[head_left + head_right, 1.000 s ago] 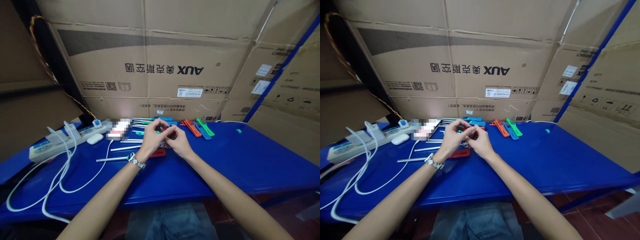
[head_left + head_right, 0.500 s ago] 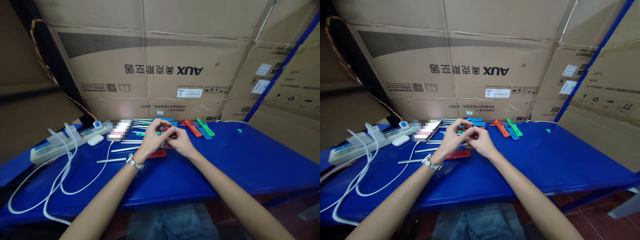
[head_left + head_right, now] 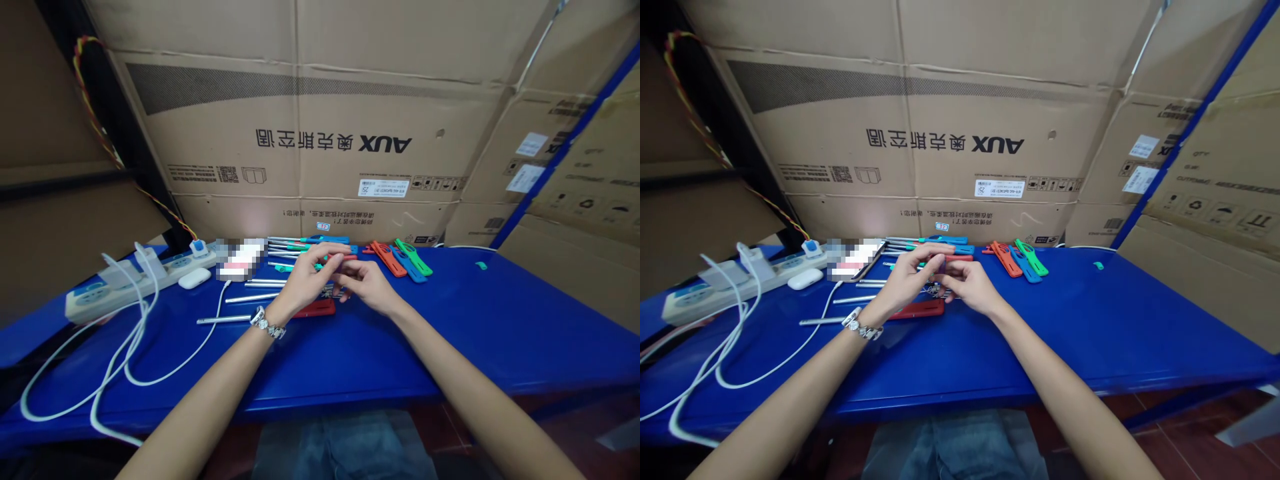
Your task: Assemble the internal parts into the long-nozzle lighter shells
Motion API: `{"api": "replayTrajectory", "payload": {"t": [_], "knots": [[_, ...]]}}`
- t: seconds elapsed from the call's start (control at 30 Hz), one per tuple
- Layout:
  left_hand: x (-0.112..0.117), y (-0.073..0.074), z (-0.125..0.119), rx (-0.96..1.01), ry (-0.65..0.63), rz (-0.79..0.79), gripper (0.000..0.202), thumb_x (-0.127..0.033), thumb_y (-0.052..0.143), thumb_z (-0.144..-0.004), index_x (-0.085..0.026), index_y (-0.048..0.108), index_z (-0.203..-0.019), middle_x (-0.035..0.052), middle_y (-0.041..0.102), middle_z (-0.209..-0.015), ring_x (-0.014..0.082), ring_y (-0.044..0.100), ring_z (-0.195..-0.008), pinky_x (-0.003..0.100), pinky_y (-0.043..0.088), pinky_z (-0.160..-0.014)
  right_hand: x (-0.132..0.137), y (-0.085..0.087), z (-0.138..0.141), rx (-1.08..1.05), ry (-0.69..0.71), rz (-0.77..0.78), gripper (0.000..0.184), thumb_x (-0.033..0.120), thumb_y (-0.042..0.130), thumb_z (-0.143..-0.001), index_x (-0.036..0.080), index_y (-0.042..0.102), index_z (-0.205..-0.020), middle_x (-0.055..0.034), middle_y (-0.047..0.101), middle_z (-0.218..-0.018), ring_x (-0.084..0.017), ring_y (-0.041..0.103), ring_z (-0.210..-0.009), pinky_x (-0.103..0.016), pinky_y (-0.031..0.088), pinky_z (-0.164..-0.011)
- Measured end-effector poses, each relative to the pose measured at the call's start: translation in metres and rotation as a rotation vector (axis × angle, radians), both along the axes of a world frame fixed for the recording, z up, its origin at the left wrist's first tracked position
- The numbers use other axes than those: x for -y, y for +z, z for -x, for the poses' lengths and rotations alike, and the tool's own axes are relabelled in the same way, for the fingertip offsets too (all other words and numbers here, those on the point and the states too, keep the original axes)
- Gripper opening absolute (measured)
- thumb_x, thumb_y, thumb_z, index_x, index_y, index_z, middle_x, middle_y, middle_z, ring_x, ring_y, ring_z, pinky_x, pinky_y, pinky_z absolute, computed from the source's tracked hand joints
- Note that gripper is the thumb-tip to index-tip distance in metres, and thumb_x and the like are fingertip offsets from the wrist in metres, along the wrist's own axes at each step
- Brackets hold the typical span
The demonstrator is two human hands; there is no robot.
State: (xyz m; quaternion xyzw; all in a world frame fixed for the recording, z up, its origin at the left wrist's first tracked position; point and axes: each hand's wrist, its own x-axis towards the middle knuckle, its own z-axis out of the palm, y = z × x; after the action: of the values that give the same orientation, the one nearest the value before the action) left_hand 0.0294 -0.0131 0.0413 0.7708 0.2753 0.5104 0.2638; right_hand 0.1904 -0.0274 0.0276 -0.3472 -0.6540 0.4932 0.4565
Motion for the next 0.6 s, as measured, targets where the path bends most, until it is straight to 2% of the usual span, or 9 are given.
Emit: {"api": "replayTrajectory", "payload": {"t": [0.13,0.23,0.3,0.37,0.43,0.53,0.6], "knots": [[0.001,-0.001,-0.011,0.145,0.114,0.065,0.025,-0.040,0.075,-0.078,-0.016,0.069,-0.085,0.0041,0.071,-0.085,0.0168,0.064,-0.078,0.027,0.050,-0.071,-0.006,-0.008,0.010,-0.043,-0.099,-0.022,0.033,0.038,0.079,-0.065,0.018,0.057,-0.079,0.0042,0.060,-0.059,-0.013,0.060,-0.049,-0.025,0.052,-0.048],[0.003,0.000,-0.012,0.168,0.074,0.100,0.026,-0.041,0.072,-0.081,-0.015,0.071,-0.077,0.0030,0.069,-0.073,0.0156,0.063,-0.068,0.028,0.051,-0.067,-0.009,-0.014,0.015,-0.024,-0.165,-0.075,0.032,0.037,0.077,-0.069,0.018,0.058,-0.087,0.0049,0.060,-0.061,-0.013,0.059,-0.046,-0.025,0.049,-0.045],[0.004,0.000,-0.008,0.135,0.035,0.100,0.023,-0.039,0.070,-0.084,-0.016,0.075,-0.082,0.0052,0.073,-0.080,0.0181,0.066,-0.075,0.030,0.053,-0.074,-0.009,-0.015,0.014,-0.004,-0.177,-0.104,0.034,0.038,0.075,-0.072,0.018,0.060,-0.096,0.0045,0.060,-0.064,-0.012,0.058,-0.047,-0.024,0.049,-0.045],[0.005,0.000,-0.004,0.080,0.000,0.074,0.021,-0.036,0.068,-0.086,-0.018,0.078,-0.091,0.0073,0.076,-0.094,0.0214,0.069,-0.091,0.034,0.052,-0.087,-0.006,-0.013,0.010,0.005,-0.140,-0.117,0.038,0.041,0.072,-0.076,0.019,0.060,-0.103,0.0028,0.061,-0.069,-0.012,0.058,-0.050,-0.024,0.050,-0.044],[0.005,-0.001,0.000,0.024,-0.040,0.049,0.023,-0.034,0.063,-0.091,-0.020,0.077,-0.102,0.0077,0.074,-0.110,0.0230,0.064,-0.111,0.037,0.048,-0.100,-0.003,-0.009,0.004,0.004,-0.063,-0.113,0.041,0.046,0.071,-0.077,0.019,0.060,-0.106,0.0004,0.063,-0.075,-0.013,0.061,-0.056,-0.023,0.051,-0.045],[0.005,-0.003,0.002,-0.035,-0.086,0.030,0.029,-0.032,0.053,-0.096,-0.022,0.072,-0.116,0.0066,0.069,-0.126,0.0219,0.057,-0.125,0.039,0.041,-0.109,-0.001,-0.004,-0.001,0.028,0.001,-0.106,0.043,0.053,0.068,-0.079,0.017,0.064,-0.100,-0.0001,0.064,-0.069,-0.015,0.062,-0.059,-0.025,0.052,-0.049],[0.004,-0.004,-0.001,-0.027,-0.042,0.020,0.029,-0.033,0.055,-0.096,-0.022,0.070,-0.118,0.0072,0.068,-0.126,0.0219,0.058,-0.123,0.039,0.043,-0.107,-0.001,-0.003,0.000,0.042,-0.015,-0.106,0.042,0.056,0.068,-0.078,0.016,0.066,-0.092,0.0009,0.062,-0.062,-0.014,0.060,-0.055,-0.026,0.052,-0.051]]}}
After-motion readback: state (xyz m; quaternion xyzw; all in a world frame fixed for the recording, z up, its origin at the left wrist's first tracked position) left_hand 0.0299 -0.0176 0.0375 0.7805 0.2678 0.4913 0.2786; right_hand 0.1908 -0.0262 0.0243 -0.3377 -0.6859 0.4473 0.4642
